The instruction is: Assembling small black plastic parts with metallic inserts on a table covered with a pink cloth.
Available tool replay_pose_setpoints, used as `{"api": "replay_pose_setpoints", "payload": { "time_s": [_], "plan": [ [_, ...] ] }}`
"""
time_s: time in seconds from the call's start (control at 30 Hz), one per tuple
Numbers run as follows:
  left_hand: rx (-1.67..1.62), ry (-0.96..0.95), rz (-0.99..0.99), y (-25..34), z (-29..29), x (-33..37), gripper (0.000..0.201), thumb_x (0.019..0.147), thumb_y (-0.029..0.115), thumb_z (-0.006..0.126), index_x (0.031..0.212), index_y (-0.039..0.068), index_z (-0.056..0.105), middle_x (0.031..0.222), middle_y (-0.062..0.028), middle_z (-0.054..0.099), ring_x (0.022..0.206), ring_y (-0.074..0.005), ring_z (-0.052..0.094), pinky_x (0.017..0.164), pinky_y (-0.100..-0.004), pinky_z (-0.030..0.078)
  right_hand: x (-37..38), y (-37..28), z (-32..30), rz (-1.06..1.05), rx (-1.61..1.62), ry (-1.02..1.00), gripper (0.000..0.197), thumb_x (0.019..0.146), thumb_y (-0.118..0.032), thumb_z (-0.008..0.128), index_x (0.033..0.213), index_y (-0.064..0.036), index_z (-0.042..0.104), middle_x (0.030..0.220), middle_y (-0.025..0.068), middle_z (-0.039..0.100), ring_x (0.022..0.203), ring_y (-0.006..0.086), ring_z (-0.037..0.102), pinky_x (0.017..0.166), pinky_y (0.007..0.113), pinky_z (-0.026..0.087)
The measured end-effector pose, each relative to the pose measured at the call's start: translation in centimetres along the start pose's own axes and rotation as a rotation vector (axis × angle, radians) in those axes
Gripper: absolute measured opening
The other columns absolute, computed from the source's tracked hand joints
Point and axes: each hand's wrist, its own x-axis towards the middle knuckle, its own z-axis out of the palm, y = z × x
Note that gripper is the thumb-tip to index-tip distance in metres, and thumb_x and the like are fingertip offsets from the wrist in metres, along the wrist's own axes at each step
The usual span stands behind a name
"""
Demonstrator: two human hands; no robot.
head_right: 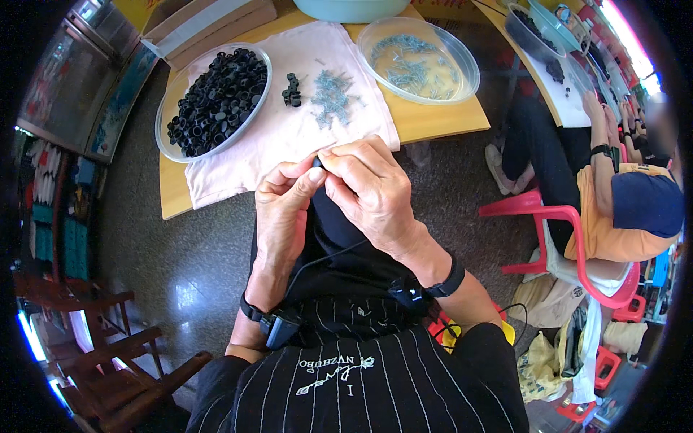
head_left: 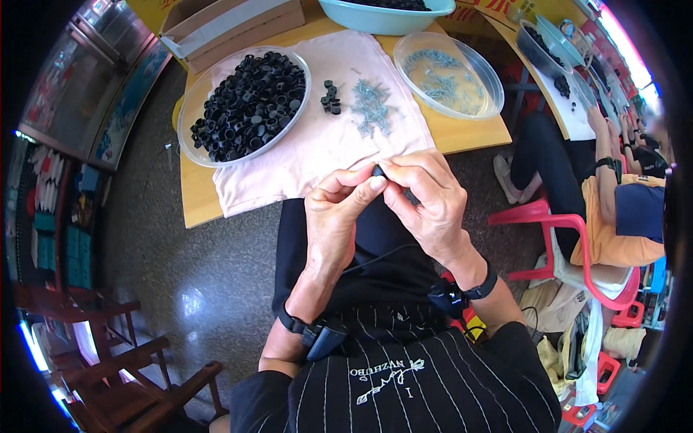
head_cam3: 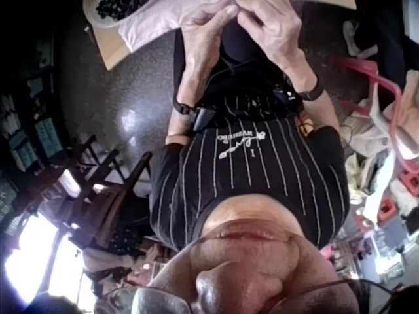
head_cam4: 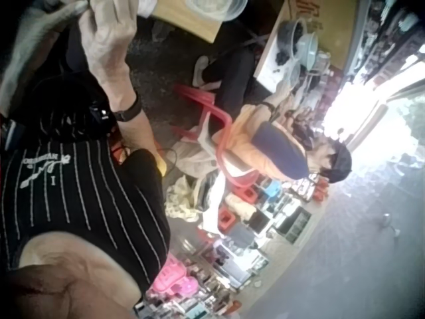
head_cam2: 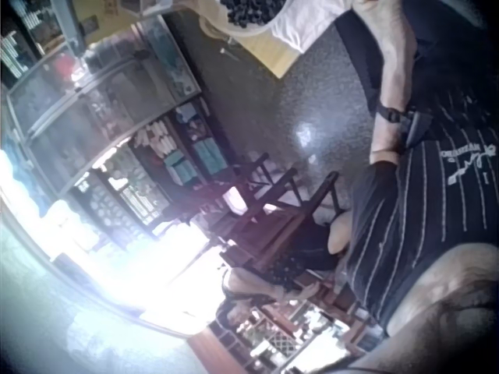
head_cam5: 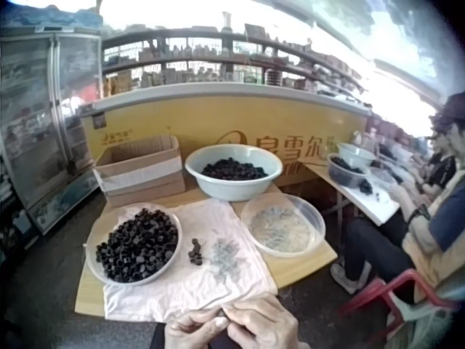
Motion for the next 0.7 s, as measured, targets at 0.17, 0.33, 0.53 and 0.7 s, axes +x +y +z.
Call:
{"api": "replay_pose_setpoints", "payload": {
  "time_s": [0.17, 0.33, 0.53, 0.7],
  "plan": [
    [0.337, 0.019, 0.064, 1.2, -0.2, 2.5, 0.018, 0.088, 0.003, 0.066, 0.104, -0.003, 0.065, 0.096, -0.0065, 0.068, 0.088, -0.009, 0.062, 0.08, -0.0226, 0.05, 3.3, 2.2, -0.8, 0.321, 0.233, -0.269, 0.015, 0.078, -0.001, 0.07, 0.091, 0.0014, 0.063, 0.085, 0.0113, 0.063, 0.071, 0.0159, 0.063, 0.059, 0.026, 0.052],
    [1.173, 0.062, 0.452, 3.6, -1.2, 6.0, 0.024, 0.087, 0.008, 0.064, 0.111, 0.003, 0.065, 0.093, -0.0127, 0.065, 0.075, -0.0191, 0.064, 0.068, -0.0296, 0.05, 10.6, 8.6, -1.7, 0.111, -0.14, -0.075, 0.021, 0.084, -0.018, 0.068, 0.096, -0.0011, 0.067, 0.082, 0.0136, 0.068, 0.074, 0.0191, 0.066, 0.066, 0.032, 0.052],
    [1.559, 0.079, 0.621, 2.2, -2.0, 9.0, 0.023, 0.086, 0.004, 0.063, 0.108, 0.0, 0.062, 0.086, -0.0146, 0.061, 0.071, -0.0251, 0.061, 0.066, -0.032, 0.049, 18.2, 17.2, -1.3, 0.259, -0.402, 0.003, 0.035, 0.084, -0.03, 0.066, 0.108, -0.0038, 0.064, 0.095, 0.0145, 0.066, 0.086, 0.0227, 0.06, 0.076, 0.035, 0.048],
    [1.708, 0.078, 0.56, 2.0, -1.9, 9.7, 0.016, 0.084, 0.004, 0.062, 0.1, -0.001, 0.061, 0.089, -0.0161, 0.062, 0.077, -0.0325, 0.063, 0.068, -0.038, 0.05, 18.2, 18.6, 0.4, 0.201, -0.571, 0.072, 0.041, 0.083, -0.031, 0.064, 0.111, 0.0, 0.061, 0.101, 0.0224, 0.064, 0.101, 0.0363, 0.06, 0.088, 0.045, 0.047]
  ]
}}
